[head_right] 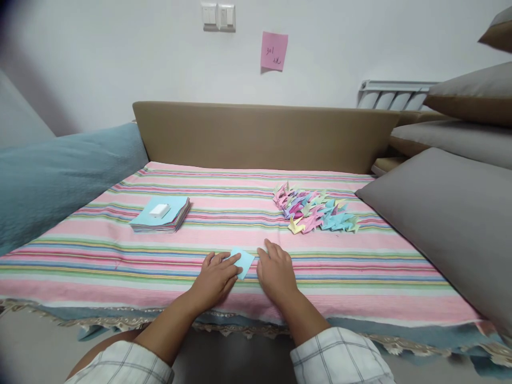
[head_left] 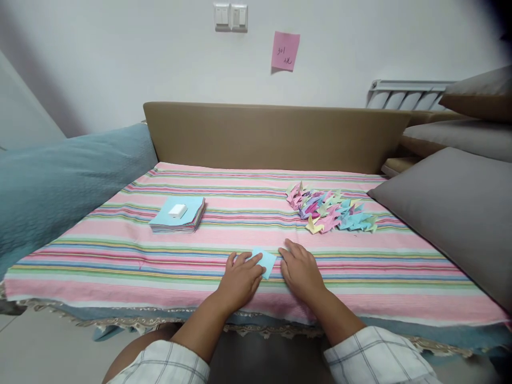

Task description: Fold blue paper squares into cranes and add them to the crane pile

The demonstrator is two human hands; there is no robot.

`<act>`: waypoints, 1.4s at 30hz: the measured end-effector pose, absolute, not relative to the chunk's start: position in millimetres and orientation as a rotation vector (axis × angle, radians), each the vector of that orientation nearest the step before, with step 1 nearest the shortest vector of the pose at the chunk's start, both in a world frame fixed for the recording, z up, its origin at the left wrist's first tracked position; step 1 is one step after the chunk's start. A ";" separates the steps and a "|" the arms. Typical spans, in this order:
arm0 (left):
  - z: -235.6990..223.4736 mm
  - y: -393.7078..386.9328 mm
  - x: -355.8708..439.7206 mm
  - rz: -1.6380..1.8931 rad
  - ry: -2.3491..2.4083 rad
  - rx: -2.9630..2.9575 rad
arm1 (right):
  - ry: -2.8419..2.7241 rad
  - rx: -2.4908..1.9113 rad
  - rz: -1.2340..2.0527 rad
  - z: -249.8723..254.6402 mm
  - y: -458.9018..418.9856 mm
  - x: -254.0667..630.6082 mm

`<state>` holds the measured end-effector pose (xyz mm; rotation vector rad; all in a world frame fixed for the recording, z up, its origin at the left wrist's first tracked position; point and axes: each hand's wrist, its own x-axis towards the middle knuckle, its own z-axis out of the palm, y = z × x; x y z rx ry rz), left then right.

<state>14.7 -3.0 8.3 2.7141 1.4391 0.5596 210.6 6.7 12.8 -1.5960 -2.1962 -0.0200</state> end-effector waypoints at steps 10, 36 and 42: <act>7.6 -3.3 14.7 0.580 1.448 2.719 | -2.350 -1.250 0.203 7.3 -2.1 185.2; 11.3 -2.2 15.1 0.416 1.492 2.616 | -2.355 -1.481 0.158 10.2 11.9 183.4; 9.4 -1.4 15.5 0.427 1.488 2.604 | -2.354 -1.513 0.106 11.5 8.6 195.6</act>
